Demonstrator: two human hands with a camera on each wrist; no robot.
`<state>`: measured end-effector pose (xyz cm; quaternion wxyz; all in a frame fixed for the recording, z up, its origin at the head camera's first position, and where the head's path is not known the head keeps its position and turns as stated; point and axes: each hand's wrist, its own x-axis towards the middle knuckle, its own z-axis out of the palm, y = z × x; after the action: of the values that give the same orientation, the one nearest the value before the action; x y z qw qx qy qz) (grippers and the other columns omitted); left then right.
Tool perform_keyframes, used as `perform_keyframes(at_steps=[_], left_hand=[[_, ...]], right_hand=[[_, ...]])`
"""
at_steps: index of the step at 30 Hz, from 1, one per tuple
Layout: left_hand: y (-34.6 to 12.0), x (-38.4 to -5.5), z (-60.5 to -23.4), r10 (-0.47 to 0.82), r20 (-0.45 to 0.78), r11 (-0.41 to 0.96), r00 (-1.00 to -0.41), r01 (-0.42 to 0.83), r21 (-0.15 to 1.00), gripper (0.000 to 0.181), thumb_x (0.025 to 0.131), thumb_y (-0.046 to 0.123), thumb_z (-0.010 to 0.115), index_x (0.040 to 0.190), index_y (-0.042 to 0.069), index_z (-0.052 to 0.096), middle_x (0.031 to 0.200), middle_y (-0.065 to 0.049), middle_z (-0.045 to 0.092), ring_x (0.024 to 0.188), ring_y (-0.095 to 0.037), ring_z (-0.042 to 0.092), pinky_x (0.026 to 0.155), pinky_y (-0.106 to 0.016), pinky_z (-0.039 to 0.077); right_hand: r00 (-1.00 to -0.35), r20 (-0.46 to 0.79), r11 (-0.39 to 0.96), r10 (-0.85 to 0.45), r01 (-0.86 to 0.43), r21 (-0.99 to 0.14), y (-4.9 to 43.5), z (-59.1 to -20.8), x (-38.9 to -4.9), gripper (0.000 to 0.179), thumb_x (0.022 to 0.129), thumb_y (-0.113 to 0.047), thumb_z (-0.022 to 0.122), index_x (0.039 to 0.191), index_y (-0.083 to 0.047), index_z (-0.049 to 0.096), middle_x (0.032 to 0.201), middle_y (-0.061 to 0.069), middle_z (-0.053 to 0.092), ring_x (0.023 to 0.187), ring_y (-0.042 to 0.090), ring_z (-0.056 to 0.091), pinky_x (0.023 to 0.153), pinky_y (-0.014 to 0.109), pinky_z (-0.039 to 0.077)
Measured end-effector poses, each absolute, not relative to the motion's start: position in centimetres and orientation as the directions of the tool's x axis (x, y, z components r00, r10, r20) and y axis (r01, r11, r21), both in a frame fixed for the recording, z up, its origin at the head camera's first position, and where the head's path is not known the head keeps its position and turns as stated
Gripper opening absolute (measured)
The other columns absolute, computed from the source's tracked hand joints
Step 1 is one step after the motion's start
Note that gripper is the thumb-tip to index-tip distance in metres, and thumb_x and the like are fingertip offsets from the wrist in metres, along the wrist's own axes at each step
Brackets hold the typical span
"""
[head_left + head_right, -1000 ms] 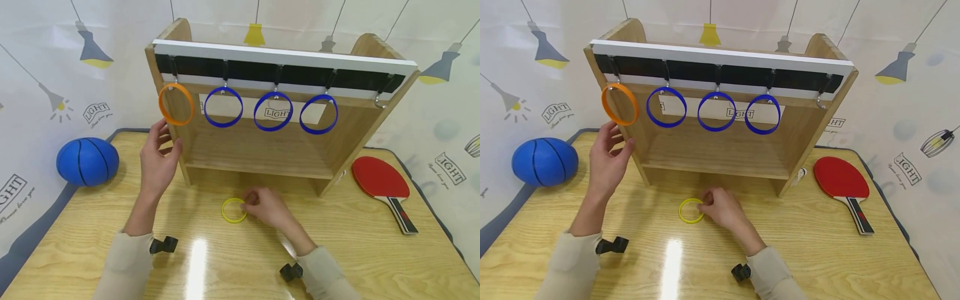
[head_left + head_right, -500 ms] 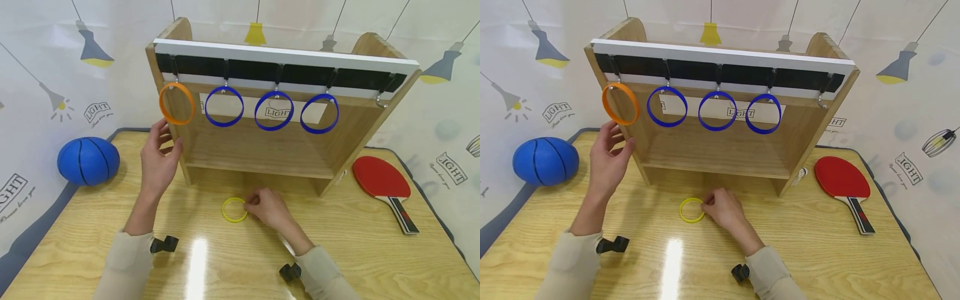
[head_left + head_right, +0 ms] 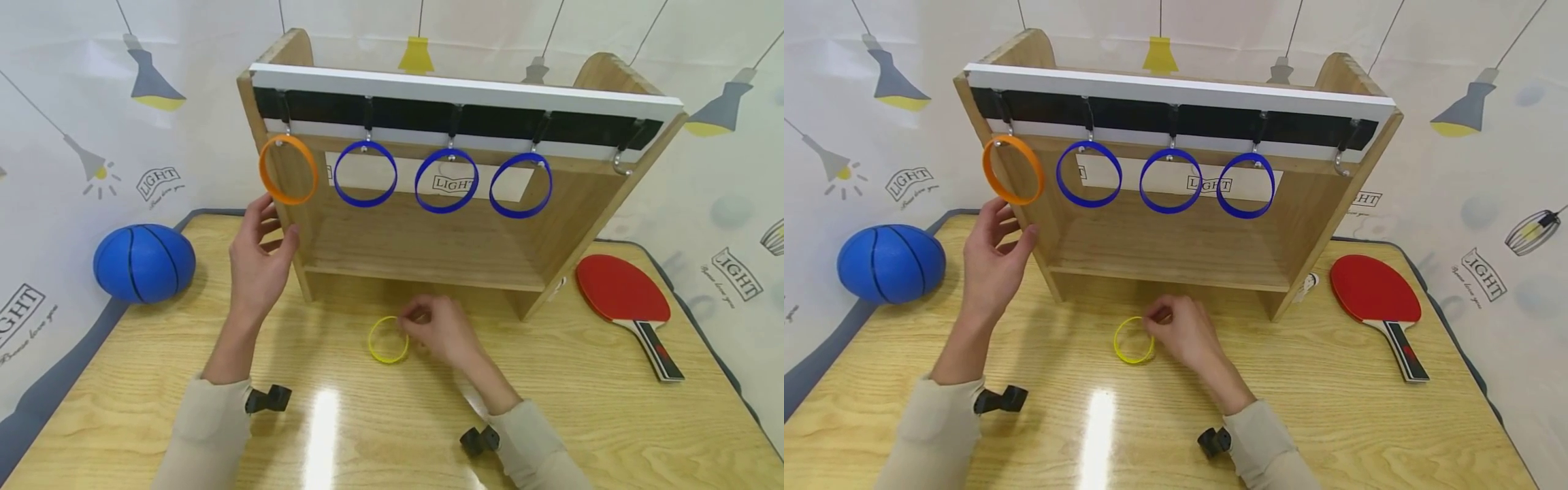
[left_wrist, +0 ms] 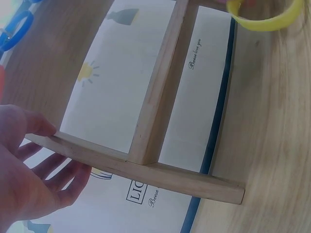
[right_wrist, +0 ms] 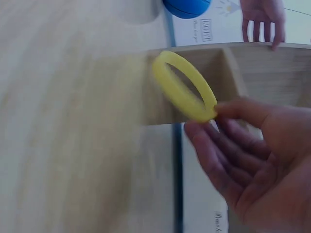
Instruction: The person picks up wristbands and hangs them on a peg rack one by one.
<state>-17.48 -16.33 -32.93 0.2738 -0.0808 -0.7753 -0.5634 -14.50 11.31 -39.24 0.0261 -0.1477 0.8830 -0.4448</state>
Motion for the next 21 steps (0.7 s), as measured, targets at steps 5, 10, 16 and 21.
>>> perform_keyframes(at_steps=[5, 10, 16, 21], left_hand=[[-16.2, -17.4, -32.8, -0.185, 0.509, 0.355, -0.841, 0.425, 0.833, 0.048, 0.094, 0.01, 0.063, 0.14, 0.019, 0.051, 0.127, -0.005, 0.059, 0.11, -0.021, 0.059, 0.083, -0.04, 0.052], [-15.9, -17.5, -32.6, -0.189, 0.494, 0.361, -0.849, 0.408, 0.838, 0.05, 0.094, 0.003, 0.061, 0.142, 0.01, 0.048, 0.129, -0.013, 0.058, 0.112, -0.026, 0.058, 0.085, -0.045, 0.05], [-16.2, -17.4, -32.7, -0.192, 0.498, 0.364, -0.846, 0.41, 0.836, 0.049, 0.094, 0.008, 0.063, 0.141, 0.016, 0.05, 0.127, -0.008, 0.059, 0.111, -0.022, 0.059, 0.083, -0.036, 0.052], [-16.3, -17.4, -32.9, -0.188, 0.509, 0.361, -0.84, 0.423, 0.831, 0.049, 0.095, 0.013, 0.064, 0.14, 0.023, 0.051, 0.127, -0.003, 0.059, 0.11, -0.018, 0.059, 0.083, -0.034, 0.052]], right_hand=[[-0.892, 0.252, 0.511, -0.374, -0.426, -0.747, 12.4, -36.8, -14.2, 0.009, 0.086, -0.015, 0.077, 0.093, -0.011, 0.075, 0.085, -0.005, 0.071, 0.074, 0.012, 0.066, 0.062, 0.027, 0.054], [-0.856, 0.321, 0.507, -0.406, -0.503, -0.7, 13.9, -34.1, -13.5, 0.014, 0.085, -0.015, 0.078, 0.098, -0.01, 0.077, 0.089, -0.006, 0.072, 0.077, 0.01, 0.066, 0.058, 0.029, 0.054], [-0.852, 0.271, 0.55, -0.449, -0.502, -0.667, 15.6, -32.4, -12.8, 0.016, 0.088, -0.022, 0.075, 0.104, -0.018, 0.077, 0.092, -0.012, 0.07, 0.081, 0.007, 0.064, 0.061, 0.027, 0.053], [-0.858, 0.274, 0.481, -0.434, -0.478, -0.735, 17.5, -30.7, -12.1, 0.015, 0.088, -0.019, 0.075, 0.103, -0.02, 0.076, 0.094, -0.011, 0.071, 0.08, 0.011, 0.065, 0.061, 0.029, 0.054]])
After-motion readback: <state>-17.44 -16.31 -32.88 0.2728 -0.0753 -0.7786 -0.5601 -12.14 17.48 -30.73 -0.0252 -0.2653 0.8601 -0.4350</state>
